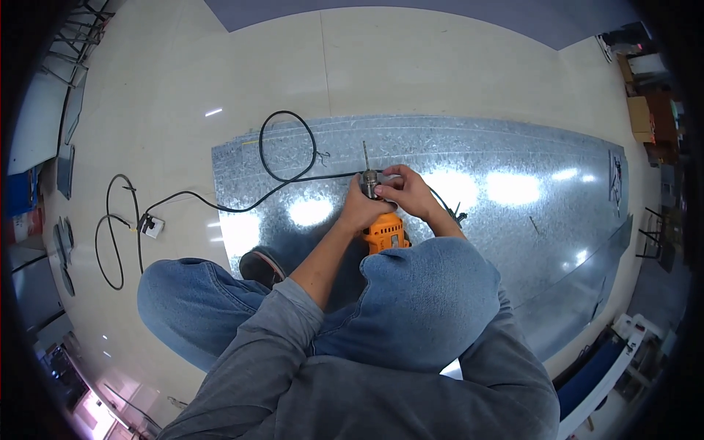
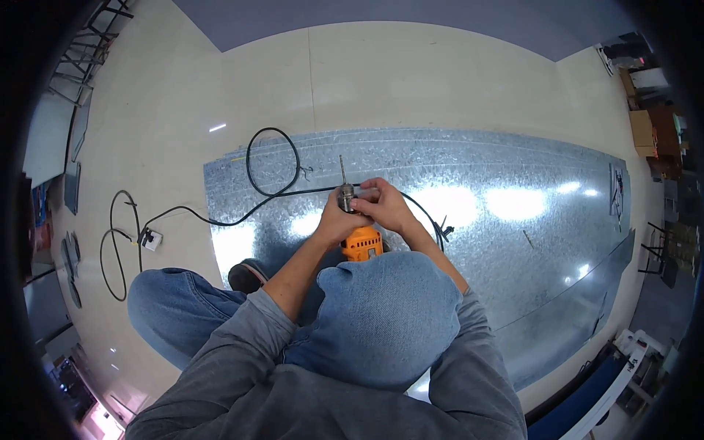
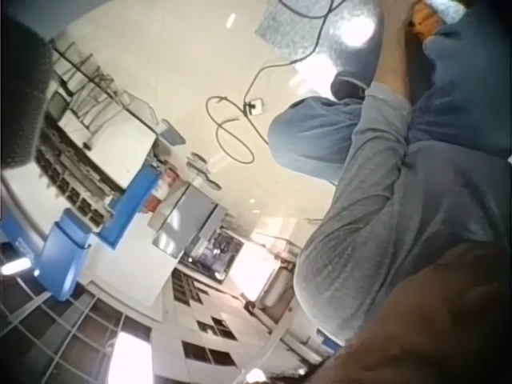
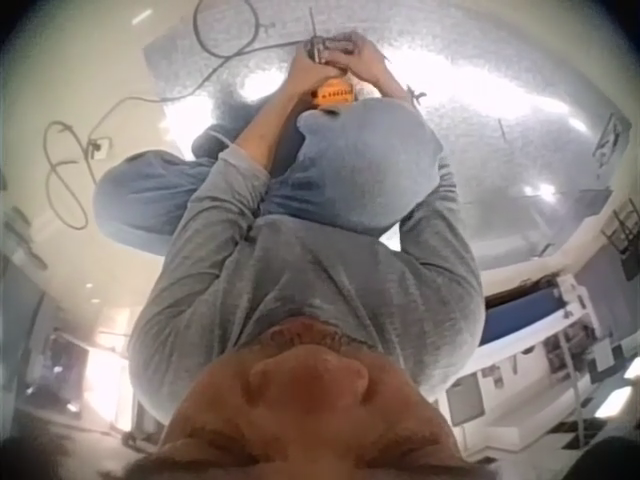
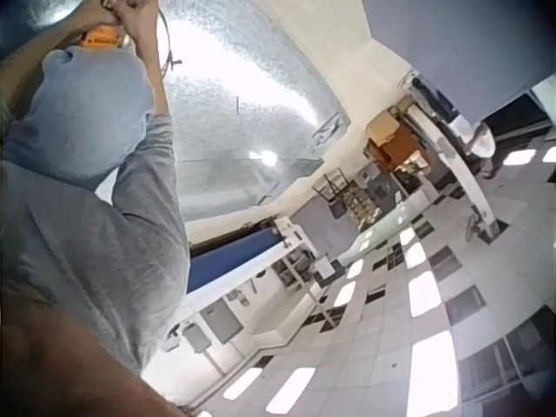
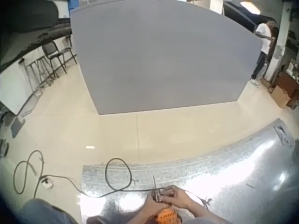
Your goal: The recorder is changing the bit on an electric power drill while working on a fabrication floor.
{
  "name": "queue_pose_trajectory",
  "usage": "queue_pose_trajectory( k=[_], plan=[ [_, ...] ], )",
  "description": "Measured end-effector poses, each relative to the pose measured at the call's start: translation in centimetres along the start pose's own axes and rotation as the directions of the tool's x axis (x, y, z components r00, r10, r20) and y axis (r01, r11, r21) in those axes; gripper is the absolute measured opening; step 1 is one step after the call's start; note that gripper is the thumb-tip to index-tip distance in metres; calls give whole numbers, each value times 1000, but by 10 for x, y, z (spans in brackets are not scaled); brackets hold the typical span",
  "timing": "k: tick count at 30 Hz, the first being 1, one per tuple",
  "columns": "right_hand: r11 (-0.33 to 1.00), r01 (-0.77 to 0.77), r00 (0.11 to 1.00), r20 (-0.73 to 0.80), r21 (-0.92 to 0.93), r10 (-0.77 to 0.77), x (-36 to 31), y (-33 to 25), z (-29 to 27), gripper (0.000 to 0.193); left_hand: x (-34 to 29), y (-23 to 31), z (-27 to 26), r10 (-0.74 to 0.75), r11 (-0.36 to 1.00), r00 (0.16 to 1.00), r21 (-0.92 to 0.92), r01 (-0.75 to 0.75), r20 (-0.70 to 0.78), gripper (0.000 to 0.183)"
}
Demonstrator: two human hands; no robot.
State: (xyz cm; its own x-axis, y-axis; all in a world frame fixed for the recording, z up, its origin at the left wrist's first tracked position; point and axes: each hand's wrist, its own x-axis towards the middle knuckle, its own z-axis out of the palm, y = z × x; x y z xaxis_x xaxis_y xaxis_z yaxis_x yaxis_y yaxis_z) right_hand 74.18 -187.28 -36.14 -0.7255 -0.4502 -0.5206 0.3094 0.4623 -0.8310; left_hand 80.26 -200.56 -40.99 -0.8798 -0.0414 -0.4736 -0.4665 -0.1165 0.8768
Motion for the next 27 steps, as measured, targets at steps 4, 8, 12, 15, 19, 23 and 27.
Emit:
queue_pose_trajectory(
  k=[4,8,12,15,19,23,27],
  plan=[
    [996,-26,997,64,-90,32,8,-3,5,63,-3,-17,1,39,999,994,29,-36,-100,95],
    [973,-28,999,28,-227,36,12,-3,13,56,-12,-22,13,-77,996,972,30,86,-224,83],
    [966,-13,1000,-25,-260,6,13,2,16,48,-28,-17,20,-230,968,963,-134,212,-139,71],
    [969,-98,994,-59,-226,87,11,-6,19,43,-41,-1,23,-158,981,987,-120,155,-17,64],
    [946,-302,953,-78,-117,294,5,-31,19,37,-44,20,21,-211,935,976,283,215,-46,64],
    [928,-304,952,99,215,290,10,-6,10,31,-43,33,15,-211,932,977,308,191,32,62],
    [665,-184,943,320,724,-87,8,21,-12,25,-40,38,13,15,997,965,75,-35,263,58]
  ],
)
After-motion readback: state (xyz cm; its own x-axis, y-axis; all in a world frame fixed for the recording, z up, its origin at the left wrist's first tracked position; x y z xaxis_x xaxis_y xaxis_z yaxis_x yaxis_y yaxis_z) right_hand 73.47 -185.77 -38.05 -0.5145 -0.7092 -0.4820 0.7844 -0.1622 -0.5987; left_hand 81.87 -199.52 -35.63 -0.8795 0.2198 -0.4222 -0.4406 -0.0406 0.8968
